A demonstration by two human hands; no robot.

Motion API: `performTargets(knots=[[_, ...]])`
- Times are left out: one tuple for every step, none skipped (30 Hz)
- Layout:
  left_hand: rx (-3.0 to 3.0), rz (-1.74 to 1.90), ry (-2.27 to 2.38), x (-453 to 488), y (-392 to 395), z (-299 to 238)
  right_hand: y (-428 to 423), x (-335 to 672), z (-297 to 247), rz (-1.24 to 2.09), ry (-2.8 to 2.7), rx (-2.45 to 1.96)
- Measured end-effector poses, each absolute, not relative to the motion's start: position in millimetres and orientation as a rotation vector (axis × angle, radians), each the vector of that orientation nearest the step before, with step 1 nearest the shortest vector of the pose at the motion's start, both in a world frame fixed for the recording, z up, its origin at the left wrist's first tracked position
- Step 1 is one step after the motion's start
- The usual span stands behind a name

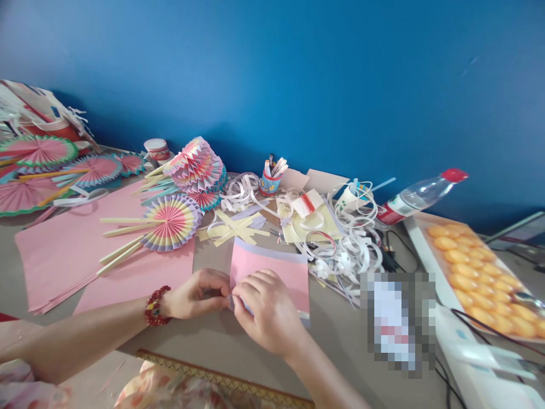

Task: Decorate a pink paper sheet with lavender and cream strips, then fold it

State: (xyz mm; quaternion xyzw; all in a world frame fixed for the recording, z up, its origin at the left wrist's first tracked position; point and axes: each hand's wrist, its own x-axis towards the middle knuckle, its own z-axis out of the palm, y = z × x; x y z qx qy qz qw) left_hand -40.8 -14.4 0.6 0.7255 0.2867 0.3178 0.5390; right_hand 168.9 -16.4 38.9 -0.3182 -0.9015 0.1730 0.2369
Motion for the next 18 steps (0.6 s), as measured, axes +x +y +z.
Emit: performTargets(knots=[[1.726, 0.755, 0.678, -40.9, -14.4, 0.1, -16.5, 168.8, 38.7, 0.474, -2.469, -0.872], [1.727, 0.754, 0.676, -41.0, -14.4, -0.4, -16.6, 168.7, 38.3, 0.475, -2.464, -0.874], [1.728, 0.754, 0.676, -41.1, -14.5, -0.7, -16.6, 168.7, 37.9, 0.479, -2.457, -0.876], [1.728, 0.754, 0.678, -41.2, -14.5, -0.9, -16.6, 168.7, 37.5, 0.486, -2.449, -0.878], [1.728, 0.752, 0.682, -41.3, -14.5, -0.9, -16.6, 168.8, 37.1, 0.496, -2.44, -0.879], [1.728, 0.749, 0.688, -41.3, -14.5, -0.8, -16.4, 168.9, 36.7, 0.506, -2.432, -0.881], [1.728, 0.747, 0.692, -41.4, -14.5, -0.5, -16.2, 169.0, 36.4, 0.517, -2.423, -0.885], [1.728, 0.744, 0.695, -41.4, -14.6, -0.2, -16.0, 169.2, 36.1, 0.528, -2.415, -0.891], [1.727, 0.742, 0.696, -41.3, -14.6, 0.1, -15.7, 169.3, 35.9, 0.537, -2.407, -0.896], [1.727, 0.74, 0.694, -41.3, -14.6, 0.4, -15.5, 169.4, 35.8, 0.544, -2.401, -0.9], [1.729, 0.739, 0.692, -41.2, -14.6, 0.6, -15.2, 169.5, 35.5, 0.55, -2.396, -0.902], [1.731, 0.739, 0.689, -41.1, -14.5, 0.9, -15.0, 169.5, 35.1, 0.556, -2.394, -0.901], [1.732, 0.737, 0.688, -41.0, -14.4, 1.0, -14.7, 169.6, 34.5, 0.562, -2.394, -0.899], [1.733, 0.732, 0.689, -40.8, -14.3, 1.1, -14.4, 169.6, 33.9, 0.567, -2.395, -0.899], [1.735, 0.728, 0.691, -40.7, -14.1, 1.1, -14.1, 169.6, 33.2, 0.571, -2.395, -0.901], [1.736, 0.727, 0.696, -40.6, -14.0, 1.1, -13.6, 169.7, 32.8, 0.576, -2.391, -0.907], [1.736, 0.731, 0.702, -40.6, -13.8, 1.1, -13.0, 169.9, 32.7, 0.58, -2.379, -0.919], [1.736, 0.737, 0.706, -40.8, -13.8, 1.0, -12.1, 170.4, 33.2, 0.586, -2.36, -0.933]])
